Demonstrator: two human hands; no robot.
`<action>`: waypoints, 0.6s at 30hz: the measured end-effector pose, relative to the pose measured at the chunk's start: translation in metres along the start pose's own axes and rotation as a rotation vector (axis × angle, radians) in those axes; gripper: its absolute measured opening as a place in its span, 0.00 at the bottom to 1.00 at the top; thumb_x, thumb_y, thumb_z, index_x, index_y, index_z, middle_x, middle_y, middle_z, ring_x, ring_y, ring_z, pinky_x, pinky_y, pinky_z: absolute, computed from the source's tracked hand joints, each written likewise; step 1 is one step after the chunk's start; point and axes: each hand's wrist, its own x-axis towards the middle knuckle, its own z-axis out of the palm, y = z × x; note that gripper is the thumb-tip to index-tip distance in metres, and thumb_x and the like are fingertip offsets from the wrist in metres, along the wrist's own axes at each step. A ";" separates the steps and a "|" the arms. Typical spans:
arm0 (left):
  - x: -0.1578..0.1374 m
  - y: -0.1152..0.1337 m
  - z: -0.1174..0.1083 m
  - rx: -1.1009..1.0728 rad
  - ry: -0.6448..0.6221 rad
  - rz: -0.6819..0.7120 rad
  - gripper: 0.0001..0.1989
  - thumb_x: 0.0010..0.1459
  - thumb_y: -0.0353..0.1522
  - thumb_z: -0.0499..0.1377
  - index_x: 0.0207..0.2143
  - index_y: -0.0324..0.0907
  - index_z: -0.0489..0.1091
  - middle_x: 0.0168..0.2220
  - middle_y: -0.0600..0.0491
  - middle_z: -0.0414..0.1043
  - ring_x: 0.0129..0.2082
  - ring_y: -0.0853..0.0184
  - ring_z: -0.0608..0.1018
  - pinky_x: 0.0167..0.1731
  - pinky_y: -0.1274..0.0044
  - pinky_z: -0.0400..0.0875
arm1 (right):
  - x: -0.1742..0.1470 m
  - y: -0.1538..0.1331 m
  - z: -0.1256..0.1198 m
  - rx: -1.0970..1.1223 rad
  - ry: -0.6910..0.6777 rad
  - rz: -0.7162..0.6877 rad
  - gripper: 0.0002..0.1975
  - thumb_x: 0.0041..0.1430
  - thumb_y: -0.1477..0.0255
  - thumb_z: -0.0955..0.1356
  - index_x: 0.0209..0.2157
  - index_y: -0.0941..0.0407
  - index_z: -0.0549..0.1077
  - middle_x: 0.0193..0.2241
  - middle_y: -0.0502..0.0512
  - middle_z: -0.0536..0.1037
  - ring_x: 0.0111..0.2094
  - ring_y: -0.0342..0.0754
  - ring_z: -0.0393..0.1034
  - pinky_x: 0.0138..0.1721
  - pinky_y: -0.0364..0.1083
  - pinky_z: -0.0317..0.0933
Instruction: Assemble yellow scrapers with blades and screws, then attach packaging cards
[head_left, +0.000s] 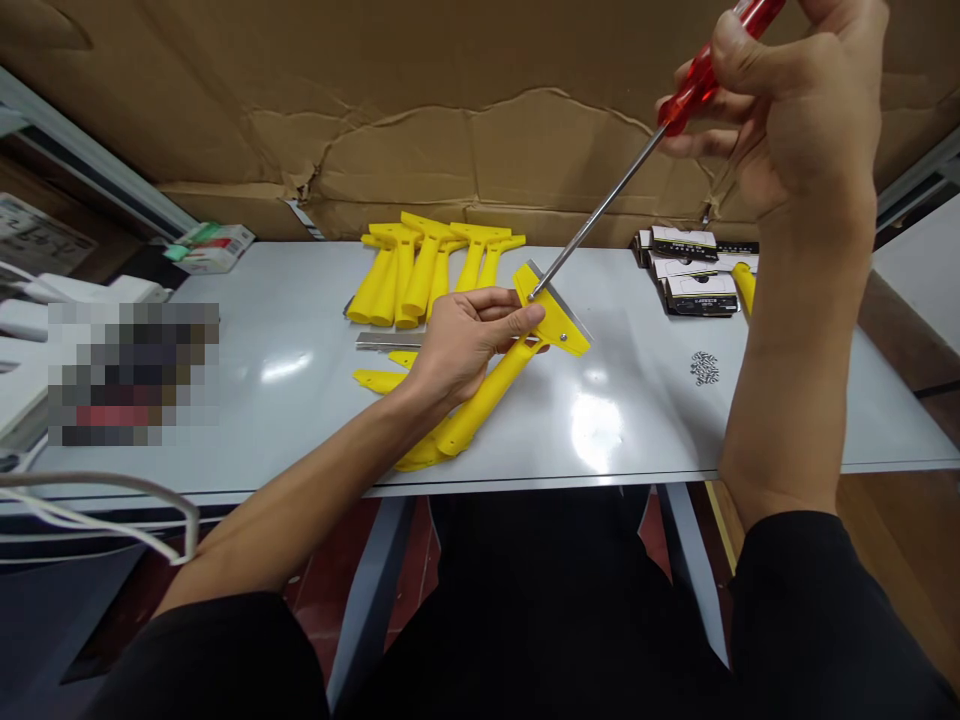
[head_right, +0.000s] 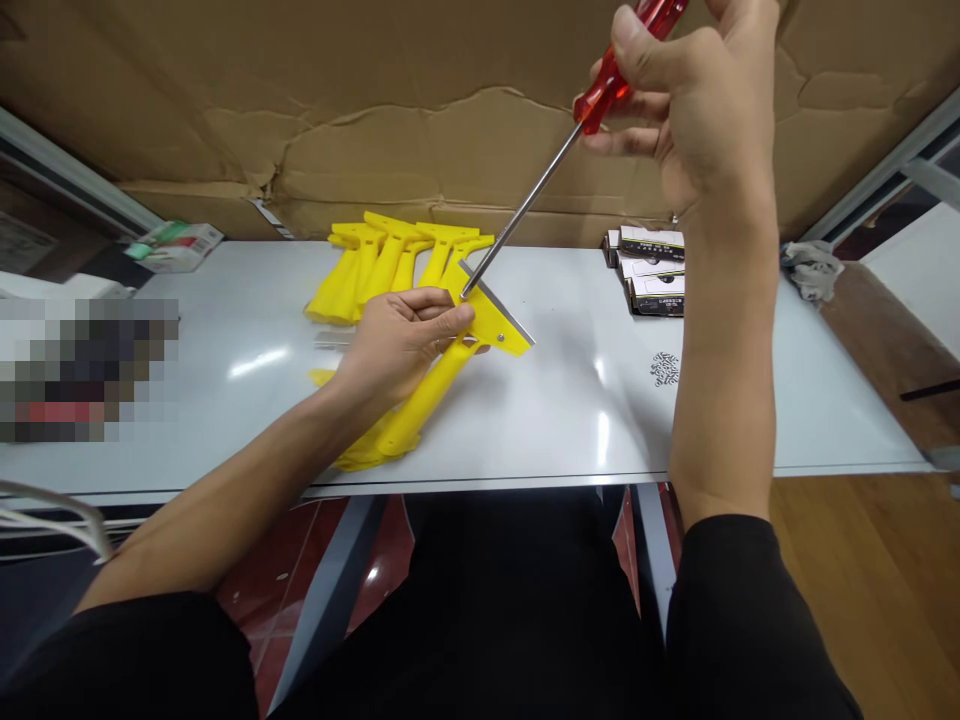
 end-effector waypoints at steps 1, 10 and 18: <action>0.000 0.000 0.000 -0.012 0.004 -0.002 0.26 0.33 0.38 0.81 0.31 0.38 0.74 0.29 0.54 0.80 0.30 0.62 0.85 0.32 0.70 0.86 | 0.000 0.000 0.001 0.002 0.006 0.007 0.21 0.50 0.76 0.69 0.48 0.57 0.65 0.36 0.49 0.69 0.35 0.45 0.77 0.27 0.48 0.77; -0.001 0.000 0.002 -0.013 0.015 -0.016 0.26 0.35 0.37 0.81 0.32 0.38 0.72 0.28 0.55 0.79 0.34 0.59 0.86 0.36 0.67 0.87 | 0.000 0.004 0.003 -0.027 -0.035 -0.008 0.24 0.52 0.72 0.70 0.50 0.55 0.63 0.44 0.51 0.71 0.35 0.45 0.78 0.27 0.47 0.77; 0.000 0.000 0.001 -0.017 0.013 -0.020 0.25 0.36 0.37 0.80 0.31 0.39 0.72 0.28 0.55 0.79 0.35 0.59 0.86 0.36 0.68 0.87 | -0.003 -0.002 0.009 -0.045 -0.001 -0.002 0.25 0.52 0.74 0.68 0.52 0.55 0.61 0.39 0.49 0.71 0.36 0.43 0.77 0.26 0.45 0.77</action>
